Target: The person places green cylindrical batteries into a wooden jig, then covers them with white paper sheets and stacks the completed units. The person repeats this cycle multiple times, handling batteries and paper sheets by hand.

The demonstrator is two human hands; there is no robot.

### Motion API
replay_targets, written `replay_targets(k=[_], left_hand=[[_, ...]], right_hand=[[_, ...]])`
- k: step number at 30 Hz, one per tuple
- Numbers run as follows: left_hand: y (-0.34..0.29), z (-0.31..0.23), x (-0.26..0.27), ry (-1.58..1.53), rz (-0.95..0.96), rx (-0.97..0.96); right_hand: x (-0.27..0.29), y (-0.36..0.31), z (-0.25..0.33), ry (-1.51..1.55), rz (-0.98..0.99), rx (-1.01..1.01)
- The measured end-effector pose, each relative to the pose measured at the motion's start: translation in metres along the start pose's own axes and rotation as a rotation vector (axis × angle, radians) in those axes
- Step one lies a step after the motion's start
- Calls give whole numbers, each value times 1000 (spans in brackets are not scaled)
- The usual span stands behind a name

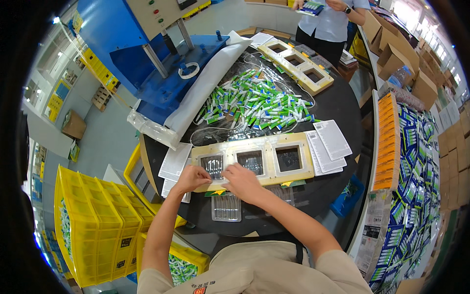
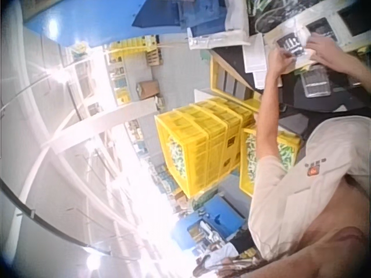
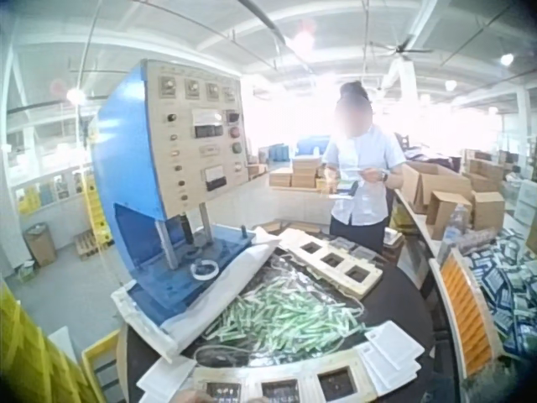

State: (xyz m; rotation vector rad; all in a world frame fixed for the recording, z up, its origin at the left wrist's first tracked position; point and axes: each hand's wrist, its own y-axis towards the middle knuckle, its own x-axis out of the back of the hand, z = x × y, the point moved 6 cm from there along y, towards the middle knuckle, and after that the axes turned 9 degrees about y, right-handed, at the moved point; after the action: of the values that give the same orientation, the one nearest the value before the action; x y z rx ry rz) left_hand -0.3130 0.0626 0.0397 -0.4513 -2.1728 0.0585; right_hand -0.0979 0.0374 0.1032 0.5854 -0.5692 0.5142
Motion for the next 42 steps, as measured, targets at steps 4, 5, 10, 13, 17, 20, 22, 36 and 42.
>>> replay_targets(k=[4, 5, 10, 13, 17, 20, 22, 36, 42], left_hand=[[-9, -7, 6, 45, -126, -57], [-11, -5, 4, 17, -98, -21], [-16, -3, 5, -154, -85, -52], [-21, -3, 8, -169, -103, -113], [-36, -10, 14, 96, -422, -191], [-49, -17, -1, 136, -692, -91], [-53, -14, -10, 83, -771, 26], [-33, -75, -27, 415, -530, 19], [-23, -64, -55, 475, -309, 51]], right_hand=[[-65, 43, -13, -333, 259, 88], [-71, 43, -18, -318, 278, 78], [-74, 47, -53, 1, 382, -188], [-76, 56, -70, 129, 533, -327], [-81, 54, -74, 32, 539, -273], [-82, 40, -62, 36, 322, -221], [-73, 36, -56, 155, 156, -266], [130, -98, -71, -719, -266, -33], [105, -127, -105, -592, -97, -179]])
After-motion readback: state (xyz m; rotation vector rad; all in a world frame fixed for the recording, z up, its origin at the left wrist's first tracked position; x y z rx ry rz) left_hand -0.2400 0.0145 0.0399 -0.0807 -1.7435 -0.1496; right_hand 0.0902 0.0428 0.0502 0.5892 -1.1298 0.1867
